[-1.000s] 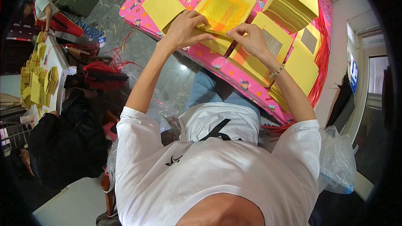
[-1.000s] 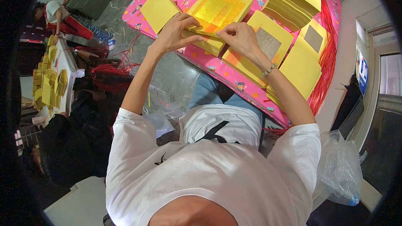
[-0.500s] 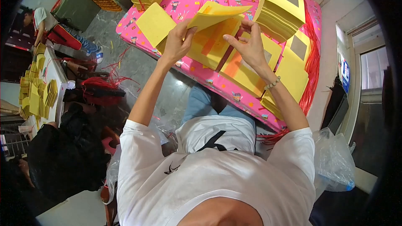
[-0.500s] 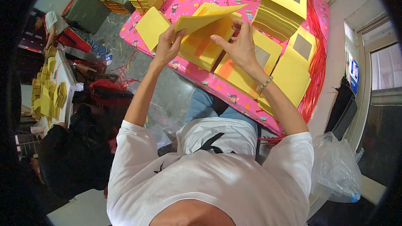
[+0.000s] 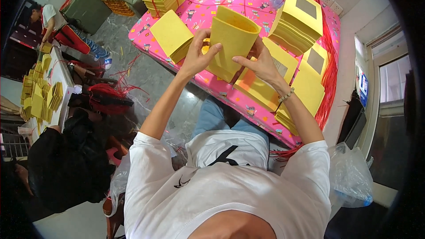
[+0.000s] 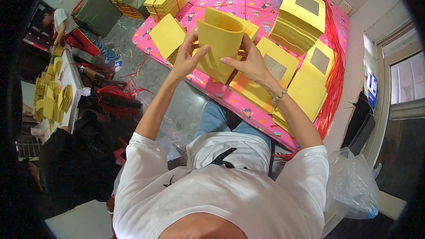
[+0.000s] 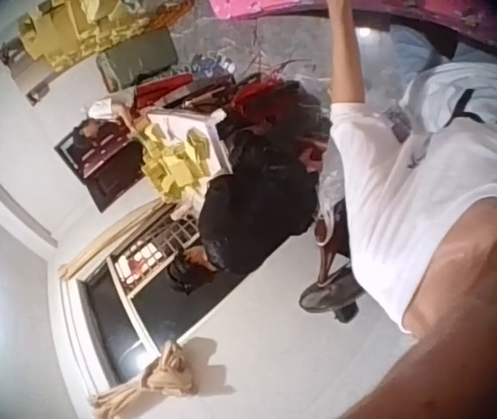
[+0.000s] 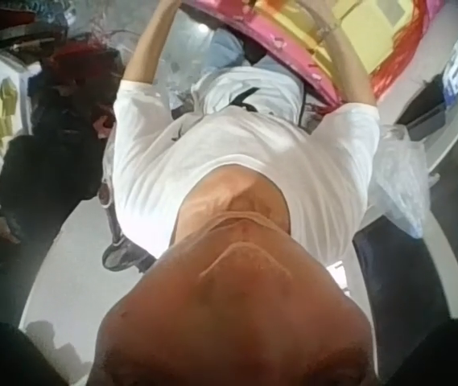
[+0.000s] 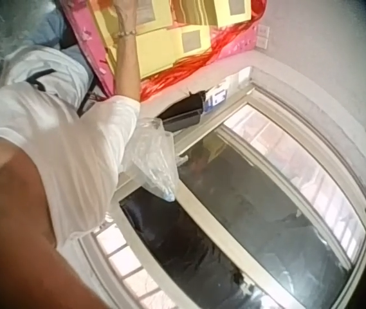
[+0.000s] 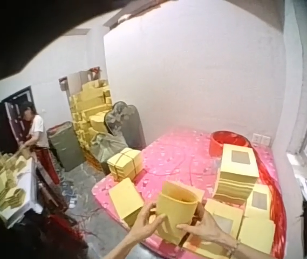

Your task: Counting and stacking sheets of yellow joss paper.

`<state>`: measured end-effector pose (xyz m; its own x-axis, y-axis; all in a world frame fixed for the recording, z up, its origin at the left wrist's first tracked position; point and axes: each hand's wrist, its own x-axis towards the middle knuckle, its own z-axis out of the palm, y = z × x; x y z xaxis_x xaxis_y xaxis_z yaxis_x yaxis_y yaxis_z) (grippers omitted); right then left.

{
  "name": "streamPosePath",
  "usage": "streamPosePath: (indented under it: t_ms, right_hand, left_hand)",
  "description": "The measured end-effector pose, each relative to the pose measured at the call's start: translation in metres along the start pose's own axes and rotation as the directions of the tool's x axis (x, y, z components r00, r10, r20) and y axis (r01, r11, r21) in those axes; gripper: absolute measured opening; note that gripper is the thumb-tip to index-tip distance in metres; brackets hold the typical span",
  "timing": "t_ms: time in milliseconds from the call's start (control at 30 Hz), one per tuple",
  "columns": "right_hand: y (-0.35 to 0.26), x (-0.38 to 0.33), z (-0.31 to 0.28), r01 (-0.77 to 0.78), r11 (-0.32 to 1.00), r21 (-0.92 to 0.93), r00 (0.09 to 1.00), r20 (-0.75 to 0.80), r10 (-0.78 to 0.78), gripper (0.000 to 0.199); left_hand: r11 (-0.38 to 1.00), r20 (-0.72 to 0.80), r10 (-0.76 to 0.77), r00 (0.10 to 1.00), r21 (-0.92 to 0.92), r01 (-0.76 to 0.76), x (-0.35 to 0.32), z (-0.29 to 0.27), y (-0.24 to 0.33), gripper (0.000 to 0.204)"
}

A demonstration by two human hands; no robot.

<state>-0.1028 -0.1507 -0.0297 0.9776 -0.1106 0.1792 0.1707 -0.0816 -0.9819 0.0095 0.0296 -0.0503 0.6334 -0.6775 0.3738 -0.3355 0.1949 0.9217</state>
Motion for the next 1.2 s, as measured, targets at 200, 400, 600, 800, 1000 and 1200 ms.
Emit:
streamPosePath:
  t_ms: [200, 400, 600, 800, 1000, 1200]
  right_hand:
    - [-0.003, -0.001, 0.001, 0.014, 0.998, 0.063, 1.000, 0.022, -0.015, 0.062]
    - [-0.009, -0.002, -0.007, -0.152, 0.977, 0.146, 0.988, 0.048, 0.147, 0.054]
    - [-0.012, -0.001, -0.009, -0.273, 0.944, 0.185, 0.962, 0.084, 0.261, 0.051]
    - [-0.012, -0.001, -0.009, -0.384, 0.899, 0.210, 0.923, 0.105, 0.370, 0.046]
    - [-0.014, -0.001, -0.009, -0.418, 0.878, 0.235, 0.908, 0.136, 0.396, 0.046]
    - [-0.011, -0.001, -0.010, -0.409, 0.886, 0.216, 0.911, 0.146, 0.385, 0.047]
  left_hand:
    - [0.988, -0.200, 0.121, 0.972, 0.122, -0.098, 0.004, 0.009, 0.007, 0.046]
    - [0.959, 0.005, -0.180, 0.984, -0.219, 0.177, 0.004, 0.006, 0.032, 0.043]
    - [0.878, 0.109, -0.422, 0.900, -0.201, 0.436, 0.007, 0.001, 0.040, 0.045]
    - [0.819, 0.077, -0.516, 0.853, -0.247, 0.517, 0.012, 0.005, 0.038, 0.040]
    - [0.765, 0.106, -0.564, 0.819, -0.307, 0.566, 0.014, 0.005, 0.034, 0.039]
    - [0.745, 0.124, -0.589, 0.798, -0.299, 0.596, 0.014, 0.004, 0.030, 0.038]
